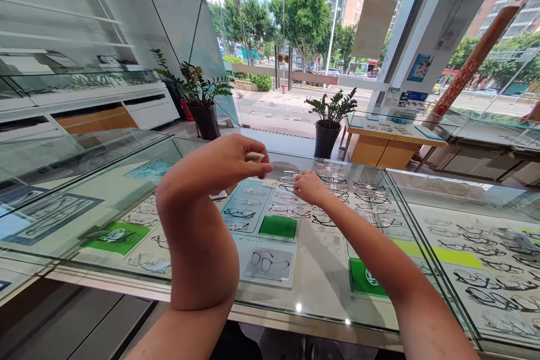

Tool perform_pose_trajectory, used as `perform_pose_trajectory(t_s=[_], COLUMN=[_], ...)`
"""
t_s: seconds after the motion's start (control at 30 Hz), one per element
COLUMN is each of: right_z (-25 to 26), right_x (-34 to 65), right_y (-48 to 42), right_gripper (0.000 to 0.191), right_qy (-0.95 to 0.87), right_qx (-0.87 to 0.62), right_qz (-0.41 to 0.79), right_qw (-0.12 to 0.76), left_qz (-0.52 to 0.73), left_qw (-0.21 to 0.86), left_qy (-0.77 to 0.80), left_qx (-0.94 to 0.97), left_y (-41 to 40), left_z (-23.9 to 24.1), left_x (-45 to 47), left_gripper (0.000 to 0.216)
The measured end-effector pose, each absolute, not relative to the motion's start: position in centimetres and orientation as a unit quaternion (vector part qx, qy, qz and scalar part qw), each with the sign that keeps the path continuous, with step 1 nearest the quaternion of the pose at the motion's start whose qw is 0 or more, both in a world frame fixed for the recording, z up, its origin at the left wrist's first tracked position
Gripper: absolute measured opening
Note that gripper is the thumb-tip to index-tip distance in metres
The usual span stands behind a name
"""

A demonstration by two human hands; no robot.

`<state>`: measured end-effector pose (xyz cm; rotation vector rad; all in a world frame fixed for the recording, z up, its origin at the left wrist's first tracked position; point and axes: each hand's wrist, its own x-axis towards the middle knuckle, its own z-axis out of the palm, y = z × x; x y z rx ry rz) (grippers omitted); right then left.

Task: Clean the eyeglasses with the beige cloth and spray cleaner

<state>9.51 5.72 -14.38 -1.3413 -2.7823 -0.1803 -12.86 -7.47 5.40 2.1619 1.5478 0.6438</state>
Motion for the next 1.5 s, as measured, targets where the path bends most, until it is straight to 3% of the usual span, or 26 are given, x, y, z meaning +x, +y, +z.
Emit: perform_pose_trajectory(t_s=[0.13, 0.6, 0.87, 1.03, 1.1, 1.2, 1.3, 1.5], right_z=[-13.9, -14.0, -9.1, -10.3, -11.6, -12.9, -13.1, -13.2], right_x=[9.6, 6.0, 11.2, 16.7, 18.4, 20.2, 21.2, 21.5], right_y=[6.1, 10.5, 4.7, -1.1, -2.6, -3.8, -4.3, -5.1], right_gripper=[0.037, 0.018, 0.026, 0.026, 0.027, 0.022, 0.016, 0.016], right_qy=[-0.871, -0.801, -0.761, -0.691, -0.668, -0.674, -0.706, -0.75], right_qx=[-0.484, -0.598, -0.61, -0.531, -0.5, -0.486, -0.476, -0.441], right_qz=[-0.06, 0.024, 0.097, 0.244, 0.276, 0.255, 0.205, 0.136], right_qw=[0.053, 0.03, 0.2, 0.426, 0.477, 0.495, 0.483, 0.474], left_qz=[0.24, 0.272, 0.292, 0.292, 0.287, 0.292, 0.293, 0.348], left_qw=[0.215, 0.186, 0.157, 0.125, 0.107, 0.109, 0.192, 0.314], left_qy=[0.555, 0.54, 0.529, 0.506, 0.492, 0.458, 0.42, 0.42], left_qx=[0.767, 0.774, 0.781, 0.802, 0.815, 0.832, 0.837, 0.777], left_y=[-7.9, -8.4, -8.4, -9.2, -9.5, -9.2, -7.1, -2.7], left_z=[5.6, 5.8, 5.7, 5.8, 5.9, 5.5, 3.4, -5.6], left_x=[-12.6, -13.0, -13.1, -11.3, -9.8, -7.1, -4.5, -2.1], left_gripper=[0.02, 0.015, 0.015, 0.013, 0.013, 0.015, 0.016, 0.037])
